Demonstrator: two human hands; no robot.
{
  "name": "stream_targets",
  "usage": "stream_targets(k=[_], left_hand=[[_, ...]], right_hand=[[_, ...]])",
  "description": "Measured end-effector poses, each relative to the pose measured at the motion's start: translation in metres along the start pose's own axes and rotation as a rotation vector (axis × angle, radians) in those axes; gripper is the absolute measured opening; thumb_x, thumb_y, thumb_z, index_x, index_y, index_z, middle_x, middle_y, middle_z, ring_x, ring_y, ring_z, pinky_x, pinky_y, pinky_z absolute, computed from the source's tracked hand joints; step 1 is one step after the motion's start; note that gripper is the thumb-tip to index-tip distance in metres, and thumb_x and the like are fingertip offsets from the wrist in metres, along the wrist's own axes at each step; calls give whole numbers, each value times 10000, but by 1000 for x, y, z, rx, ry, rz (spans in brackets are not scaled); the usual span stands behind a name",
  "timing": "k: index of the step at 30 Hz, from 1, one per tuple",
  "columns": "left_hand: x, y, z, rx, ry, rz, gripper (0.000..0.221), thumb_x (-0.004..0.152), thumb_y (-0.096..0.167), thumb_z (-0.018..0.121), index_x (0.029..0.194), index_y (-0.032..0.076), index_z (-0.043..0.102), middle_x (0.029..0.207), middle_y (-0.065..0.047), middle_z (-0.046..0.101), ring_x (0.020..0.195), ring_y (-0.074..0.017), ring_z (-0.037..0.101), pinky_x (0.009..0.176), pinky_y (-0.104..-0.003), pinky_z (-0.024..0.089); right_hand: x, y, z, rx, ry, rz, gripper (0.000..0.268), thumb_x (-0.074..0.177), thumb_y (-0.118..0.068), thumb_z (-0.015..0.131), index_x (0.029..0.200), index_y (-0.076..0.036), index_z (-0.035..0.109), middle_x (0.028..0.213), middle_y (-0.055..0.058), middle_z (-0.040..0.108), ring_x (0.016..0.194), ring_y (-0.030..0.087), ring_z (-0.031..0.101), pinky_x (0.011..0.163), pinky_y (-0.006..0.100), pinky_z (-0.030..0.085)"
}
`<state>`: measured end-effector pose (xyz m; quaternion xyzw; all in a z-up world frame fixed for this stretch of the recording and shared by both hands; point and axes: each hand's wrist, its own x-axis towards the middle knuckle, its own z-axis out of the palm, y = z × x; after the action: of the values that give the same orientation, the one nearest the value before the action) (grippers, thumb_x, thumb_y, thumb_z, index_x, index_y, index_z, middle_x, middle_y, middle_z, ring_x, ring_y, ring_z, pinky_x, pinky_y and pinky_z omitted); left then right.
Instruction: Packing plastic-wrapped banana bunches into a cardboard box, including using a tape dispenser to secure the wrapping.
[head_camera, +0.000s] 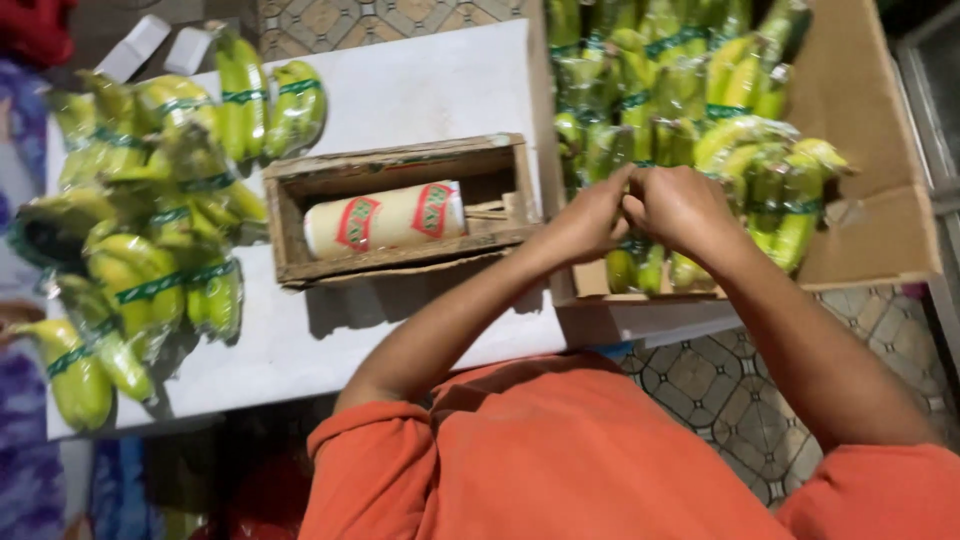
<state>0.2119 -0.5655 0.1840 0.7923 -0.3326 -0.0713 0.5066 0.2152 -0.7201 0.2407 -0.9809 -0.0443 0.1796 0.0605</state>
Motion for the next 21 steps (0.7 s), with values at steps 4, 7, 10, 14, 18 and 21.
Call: stream_targets(k=[4, 7, 10, 14, 18, 21], left_hand=[[-47, -2, -53, -71, 135, -146, 548, 883, 66, 549, 1416, 6, 438, 1138, -314, 674, 1115, -542, 633, 931, -636, 538], [-98, -25, -93, -106, 311, -240, 556, 853, 40, 572, 1398, 126, 501, 1146, -209, 716, 1127, -449, 682, 958, -534, 594], [-159, -58, -124, -24, 405, -347, 687, 786, 3, 584, 1448, 122, 442, 1061, -155, 754, 1120, -416, 689, 973, -566, 564], [-249, -75, -166, -57, 591, -521, 655, 792, 5, 550, 1423, 174, 500, 1062, -145, 744, 1096, -372, 700, 965, -523, 562], [-330, -65, -200, -62, 813, -659, 623, 812, -32, 532, 1416, 122, 533, 1201, -246, 709, 1153, -456, 673, 1017, -559, 537], [-395, -76, -221, -28, 911, -752, 582, 848, 71, 657, 1406, 181, 535, 1216, -161, 726, 1164, -366, 695, 1027, -548, 536]], right_hand=[[-8, -85, -29, 73, 8, -130, 288, 1020, -348, 565, 984, -144, 764, 839, 96, 785, 944, 443, 730, 821, 613, 558], [-3, -156, -25, 79, 5, -320, 288, 1017, -273, 580, 1172, -83, 733, 998, 225, 765, 992, 502, 692, 809, 641, 541], [10, -229, -3, 19, -29, -408, 273, 1023, -280, 572, 1140, -102, 741, 973, 184, 770, 973, 459, 716, 800, 599, 563], [27, -326, 41, -20, -121, -554, 238, 992, -281, 577, 1090, -147, 747, 980, 178, 755, 1002, 449, 713, 829, 585, 568], [23, -418, 78, -101, -212, -662, 254, 943, -323, 616, 1124, -211, 753, 1018, 172, 755, 1039, 423, 716, 885, 568, 565], [36, -479, 129, 53, -313, -807, 286, 948, -272, 632, 1168, -117, 729, 1041, 240, 750, 1084, 480, 682, 927, 604, 530]])
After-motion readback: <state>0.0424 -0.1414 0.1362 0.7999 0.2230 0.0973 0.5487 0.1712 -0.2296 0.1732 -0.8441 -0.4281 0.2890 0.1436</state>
